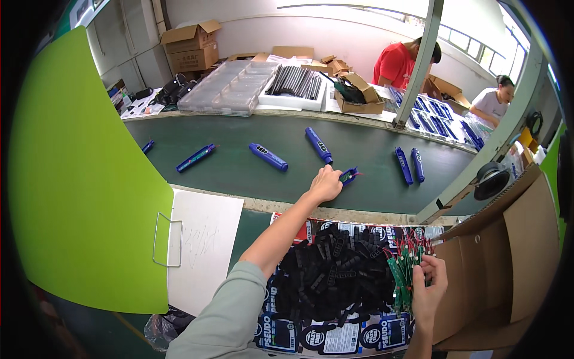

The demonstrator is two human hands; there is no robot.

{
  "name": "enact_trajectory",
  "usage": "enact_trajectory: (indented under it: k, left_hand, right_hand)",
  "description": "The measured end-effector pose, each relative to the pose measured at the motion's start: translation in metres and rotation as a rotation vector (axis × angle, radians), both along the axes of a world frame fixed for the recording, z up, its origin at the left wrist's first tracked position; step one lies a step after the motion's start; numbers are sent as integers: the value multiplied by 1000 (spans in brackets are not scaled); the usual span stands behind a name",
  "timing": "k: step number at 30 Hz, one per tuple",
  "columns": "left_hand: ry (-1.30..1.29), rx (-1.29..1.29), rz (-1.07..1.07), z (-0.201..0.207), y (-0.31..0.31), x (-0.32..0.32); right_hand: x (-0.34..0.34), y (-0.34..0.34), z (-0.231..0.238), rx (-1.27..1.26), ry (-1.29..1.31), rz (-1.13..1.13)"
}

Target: The person unpacks green circuit boards from a cardboard box and inserts them into blue plastic casings. They then place the assembled units onto a green workbench. The person also handles black plastic components and bubble wrap packaging during the process.

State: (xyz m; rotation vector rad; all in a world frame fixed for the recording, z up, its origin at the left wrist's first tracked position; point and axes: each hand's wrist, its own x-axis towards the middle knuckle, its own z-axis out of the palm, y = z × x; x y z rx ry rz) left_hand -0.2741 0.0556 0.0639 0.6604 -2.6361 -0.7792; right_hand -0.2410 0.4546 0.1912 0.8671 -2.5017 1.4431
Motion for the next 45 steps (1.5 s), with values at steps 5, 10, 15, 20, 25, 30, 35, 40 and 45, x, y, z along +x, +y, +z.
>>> enact_trajectory:
  k: [5, 10, 15, 20, 25, 30, 35, 40, 45]
  left_hand:
    - [86, -165, -18, -5, -17, 9]
    - [427, -346, 123, 28, -62, 45]
    - [-103, -387, 898, -5, -168, 84]
    - [-299, -73, 893, -6, -193, 92]
    - [-294, -84, 743, -8, -211, 113]
    - [-169, -162, 702, -20, -224, 138]
    - [514, 696, 373, 19, -155, 141]
    - [716, 937, 66, 71, -26, 144]
    - [698, 1032, -143, 91, 69, 140]
  right_hand:
    - [-16, 13, -8, -75, -43, -32]
    - [-36, 30, -17, -55, -30, -106]
    - [-29, 30, -12, 148, 11, -46]
    - [-13, 5, -13, 363, 245, 199]
    - [-6, -29, -22, 534, 459, 363]
    - [-11, -42, -36, 634, 478, 427]
    - [-6, -42, -28, 531, 406, 386]
    - [-4, -52, -7, 229, 215, 362]
    - [-8, -68, 20, 22, 184, 381]
